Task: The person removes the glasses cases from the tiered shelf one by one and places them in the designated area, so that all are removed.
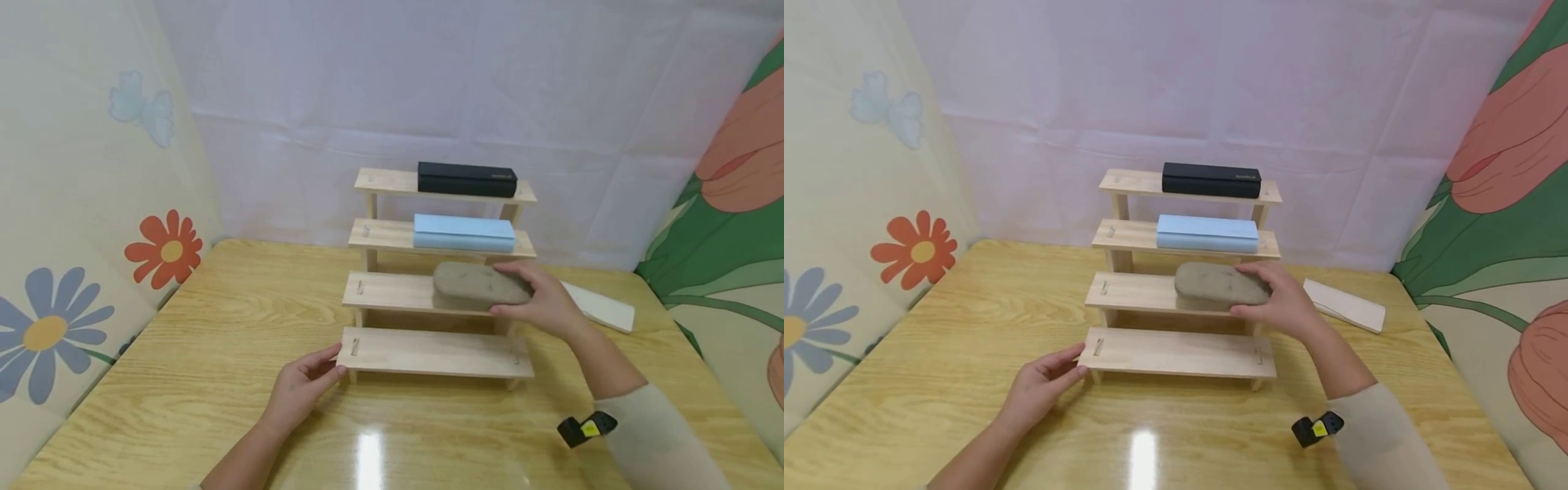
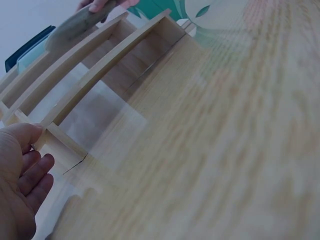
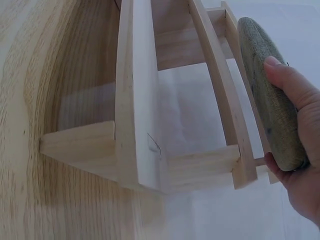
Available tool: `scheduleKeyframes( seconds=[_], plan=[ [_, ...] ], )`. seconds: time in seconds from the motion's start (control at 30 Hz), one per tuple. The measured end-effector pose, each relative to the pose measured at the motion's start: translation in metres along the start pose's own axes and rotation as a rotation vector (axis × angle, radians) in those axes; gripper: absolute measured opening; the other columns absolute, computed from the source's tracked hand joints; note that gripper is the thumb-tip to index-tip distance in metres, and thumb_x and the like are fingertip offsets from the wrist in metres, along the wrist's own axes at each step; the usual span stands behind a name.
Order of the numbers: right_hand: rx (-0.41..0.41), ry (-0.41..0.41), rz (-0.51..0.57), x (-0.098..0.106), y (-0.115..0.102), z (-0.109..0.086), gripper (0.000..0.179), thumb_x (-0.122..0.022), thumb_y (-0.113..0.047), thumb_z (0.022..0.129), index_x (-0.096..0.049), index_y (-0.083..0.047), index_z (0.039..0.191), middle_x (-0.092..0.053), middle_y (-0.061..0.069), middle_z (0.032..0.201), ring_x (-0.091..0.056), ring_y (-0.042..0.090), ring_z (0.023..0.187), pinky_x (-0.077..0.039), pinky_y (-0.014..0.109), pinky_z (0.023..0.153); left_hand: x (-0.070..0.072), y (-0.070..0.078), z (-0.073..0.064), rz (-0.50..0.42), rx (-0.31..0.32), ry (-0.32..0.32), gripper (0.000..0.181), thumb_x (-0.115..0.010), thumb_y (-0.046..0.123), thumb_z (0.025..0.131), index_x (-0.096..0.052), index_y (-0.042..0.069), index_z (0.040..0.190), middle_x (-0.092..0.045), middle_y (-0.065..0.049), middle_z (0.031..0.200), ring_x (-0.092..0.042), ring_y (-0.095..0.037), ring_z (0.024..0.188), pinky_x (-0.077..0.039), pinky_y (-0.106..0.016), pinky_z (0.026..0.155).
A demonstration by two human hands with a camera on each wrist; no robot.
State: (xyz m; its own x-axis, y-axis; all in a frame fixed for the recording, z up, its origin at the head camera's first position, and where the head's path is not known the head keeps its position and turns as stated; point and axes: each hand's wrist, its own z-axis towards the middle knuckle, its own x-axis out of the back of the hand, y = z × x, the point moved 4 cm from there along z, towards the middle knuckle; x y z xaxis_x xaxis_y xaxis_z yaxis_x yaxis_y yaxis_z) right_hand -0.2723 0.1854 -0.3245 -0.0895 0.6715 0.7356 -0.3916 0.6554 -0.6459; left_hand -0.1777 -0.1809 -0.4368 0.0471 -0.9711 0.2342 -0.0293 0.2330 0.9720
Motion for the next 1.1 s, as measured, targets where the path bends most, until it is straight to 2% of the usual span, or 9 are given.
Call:
scheduleKeyframes(
  seconds=[0.23, 0.53, 1.1],
  plan=[
    [-0.005, 0.025, -0.013, 0.01, 0.005, -0.006, 0.07, -0.085, -0.027, 0.077, -0.054, -0.01, 0.139, -0.051, 0.016, 0.143, -0.051, 0.036, 0.124, -0.045, 0.054, 0.1, 0.001, 0.0, 0.001, 0.019, 0.002, 0.001, 0.042, -0.072, 0.011, 0.089, -0.062, -0.001, 0.128, -0.065, -0.02, 0.126, -0.065, 0.003, 0.091, -0.055, -0.013, 0.081],
    [-0.085, 0.026, -0.019, 0.022, 0.015, -0.016, 0.075, -0.083, -0.031, 0.079, -0.05, -0.011, 0.142, -0.046, 0.016, 0.148, -0.044, 0.04, 0.132, -0.04, 0.059, 0.105, 0.001, -0.001, 0.001, 0.008, 0.0, 0.001, 0.042, -0.072, 0.011, 0.089, -0.062, 0.0, 0.128, -0.065, -0.019, 0.127, -0.064, 0.002, 0.091, -0.055, -0.013, 0.081],
    [-0.133, 0.068, -0.049, 0.048, 0.033, -0.036, 0.075, -0.08, -0.033, 0.082, -0.046, -0.011, 0.145, -0.043, 0.022, 0.148, -0.043, 0.042, 0.129, -0.041, 0.059, 0.096, 0.0, -0.001, 0.0, 0.009, 0.007, 0.005, 0.042, -0.072, 0.01, 0.089, -0.062, -0.001, 0.127, -0.066, -0.02, 0.125, -0.065, 0.002, 0.09, -0.055, -0.013, 0.08]
  ],
)
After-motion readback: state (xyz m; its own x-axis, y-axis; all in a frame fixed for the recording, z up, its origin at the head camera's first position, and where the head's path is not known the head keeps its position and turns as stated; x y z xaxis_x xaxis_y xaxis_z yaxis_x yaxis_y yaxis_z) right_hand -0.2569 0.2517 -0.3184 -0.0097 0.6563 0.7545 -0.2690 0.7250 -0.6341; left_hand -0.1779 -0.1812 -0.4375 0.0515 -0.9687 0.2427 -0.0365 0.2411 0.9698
